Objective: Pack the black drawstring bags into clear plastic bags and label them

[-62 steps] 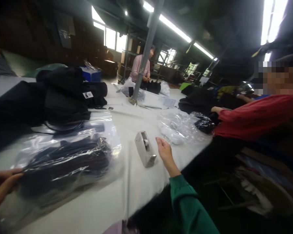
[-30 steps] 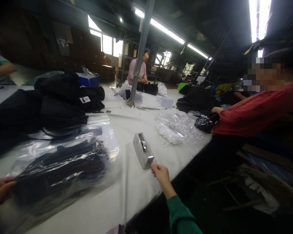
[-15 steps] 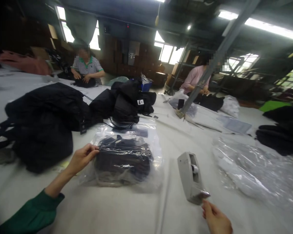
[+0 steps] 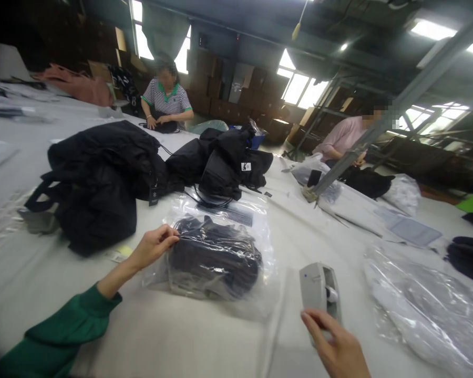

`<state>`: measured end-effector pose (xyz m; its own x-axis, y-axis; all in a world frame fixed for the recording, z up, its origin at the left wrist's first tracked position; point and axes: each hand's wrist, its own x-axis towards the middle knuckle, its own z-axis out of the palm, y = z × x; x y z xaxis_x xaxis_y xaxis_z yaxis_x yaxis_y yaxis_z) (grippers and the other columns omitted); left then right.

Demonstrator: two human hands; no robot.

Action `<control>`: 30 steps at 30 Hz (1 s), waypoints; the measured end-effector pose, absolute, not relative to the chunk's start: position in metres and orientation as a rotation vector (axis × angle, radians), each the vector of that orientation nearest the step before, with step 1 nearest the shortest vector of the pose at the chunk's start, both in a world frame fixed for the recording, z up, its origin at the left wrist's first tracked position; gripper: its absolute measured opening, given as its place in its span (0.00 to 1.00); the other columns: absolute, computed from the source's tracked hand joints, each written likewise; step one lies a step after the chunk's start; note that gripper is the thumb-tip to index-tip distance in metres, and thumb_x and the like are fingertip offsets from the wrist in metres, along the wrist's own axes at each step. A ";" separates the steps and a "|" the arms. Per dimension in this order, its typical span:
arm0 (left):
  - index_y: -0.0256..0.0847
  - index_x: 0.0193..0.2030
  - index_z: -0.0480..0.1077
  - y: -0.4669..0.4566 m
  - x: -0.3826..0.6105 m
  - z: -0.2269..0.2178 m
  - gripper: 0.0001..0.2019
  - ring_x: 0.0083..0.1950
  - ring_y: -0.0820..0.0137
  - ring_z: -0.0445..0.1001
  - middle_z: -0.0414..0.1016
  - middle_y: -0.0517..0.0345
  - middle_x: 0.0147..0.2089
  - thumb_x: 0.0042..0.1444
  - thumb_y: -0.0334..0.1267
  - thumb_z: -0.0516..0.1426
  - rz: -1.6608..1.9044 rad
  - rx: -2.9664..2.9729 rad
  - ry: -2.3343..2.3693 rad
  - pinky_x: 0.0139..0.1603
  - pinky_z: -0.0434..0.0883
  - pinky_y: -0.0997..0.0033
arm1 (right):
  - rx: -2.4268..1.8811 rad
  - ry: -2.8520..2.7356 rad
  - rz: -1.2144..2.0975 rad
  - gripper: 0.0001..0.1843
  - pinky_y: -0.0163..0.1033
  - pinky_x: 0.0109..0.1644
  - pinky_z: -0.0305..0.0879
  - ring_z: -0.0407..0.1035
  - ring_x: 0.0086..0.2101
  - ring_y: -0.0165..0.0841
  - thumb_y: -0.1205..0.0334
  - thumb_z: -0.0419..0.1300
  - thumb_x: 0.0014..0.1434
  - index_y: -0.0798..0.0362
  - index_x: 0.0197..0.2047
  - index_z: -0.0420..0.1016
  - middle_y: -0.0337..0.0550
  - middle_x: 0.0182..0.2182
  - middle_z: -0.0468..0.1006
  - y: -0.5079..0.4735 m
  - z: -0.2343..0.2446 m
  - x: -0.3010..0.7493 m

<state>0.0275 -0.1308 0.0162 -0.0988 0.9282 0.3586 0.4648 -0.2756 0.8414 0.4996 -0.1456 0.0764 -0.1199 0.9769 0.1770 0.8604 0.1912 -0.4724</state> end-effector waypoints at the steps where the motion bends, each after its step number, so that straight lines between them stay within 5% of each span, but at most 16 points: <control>1: 0.41 0.31 0.64 -0.131 0.027 0.016 0.11 0.33 0.71 0.72 0.75 0.59 0.34 0.62 0.45 0.55 1.354 1.724 1.519 0.36 0.66 0.73 | -1.494 -2.197 0.376 0.17 0.38 0.36 0.72 0.77 0.33 0.41 0.44 0.59 0.55 0.48 0.32 0.79 0.44 0.31 0.82 -0.136 0.102 0.467; 5: 0.41 0.30 0.62 -0.131 0.027 0.015 0.13 0.33 0.71 0.72 0.74 0.60 0.31 0.62 0.44 0.55 1.362 1.721 1.504 0.35 0.65 0.73 | -0.696 -2.735 0.585 0.14 0.35 0.37 0.67 0.71 0.32 0.34 0.56 0.54 0.67 0.52 0.36 0.77 0.46 0.31 0.78 -0.100 0.181 0.342; 10: 0.41 0.30 0.62 -0.130 0.025 0.016 0.12 0.33 0.72 0.72 0.75 0.60 0.35 0.62 0.44 0.55 1.370 1.725 1.478 0.35 0.66 0.73 | -0.104 -3.225 0.570 0.11 0.34 0.36 0.63 0.68 0.30 0.31 0.61 0.55 0.67 0.54 0.37 0.78 0.43 0.29 0.77 -0.060 0.198 0.241; 21: 0.41 0.34 0.64 -0.130 0.019 0.027 0.11 0.31 0.71 0.69 0.72 0.62 0.32 0.62 0.46 0.54 1.284 1.760 1.440 0.32 0.62 0.72 | -0.203 -3.661 -0.307 0.10 0.42 0.40 0.62 0.74 0.31 0.39 0.60 0.59 0.60 0.55 0.35 0.80 0.49 0.29 0.80 -0.026 0.157 0.174; 25: 0.44 0.44 0.67 -0.123 0.025 0.043 0.20 0.36 0.66 0.72 0.74 0.60 0.38 0.51 0.53 0.63 1.044 1.890 1.642 0.34 0.61 0.70 | -0.167 -3.664 -0.346 0.10 0.41 0.36 0.62 0.74 0.30 0.40 0.60 0.59 0.60 0.56 0.33 0.80 0.49 0.28 0.80 -0.029 0.160 0.171; 30: 0.44 0.34 0.71 -0.108 0.033 0.045 0.10 0.40 0.65 0.73 0.71 0.61 0.36 0.55 0.48 0.62 0.857 2.068 1.647 0.34 0.60 0.71 | -0.102 -3.637 -0.191 0.07 0.39 0.36 0.60 0.73 0.31 0.37 0.61 0.61 0.60 0.53 0.34 0.79 0.45 0.29 0.81 -0.020 0.161 0.176</control>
<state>0.0333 -0.1075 0.0449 0.1361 0.9627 0.2339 0.7438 -0.2552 0.6177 0.1763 -0.0198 0.1612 -0.8752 0.0776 -0.4775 0.0273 0.9934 0.1114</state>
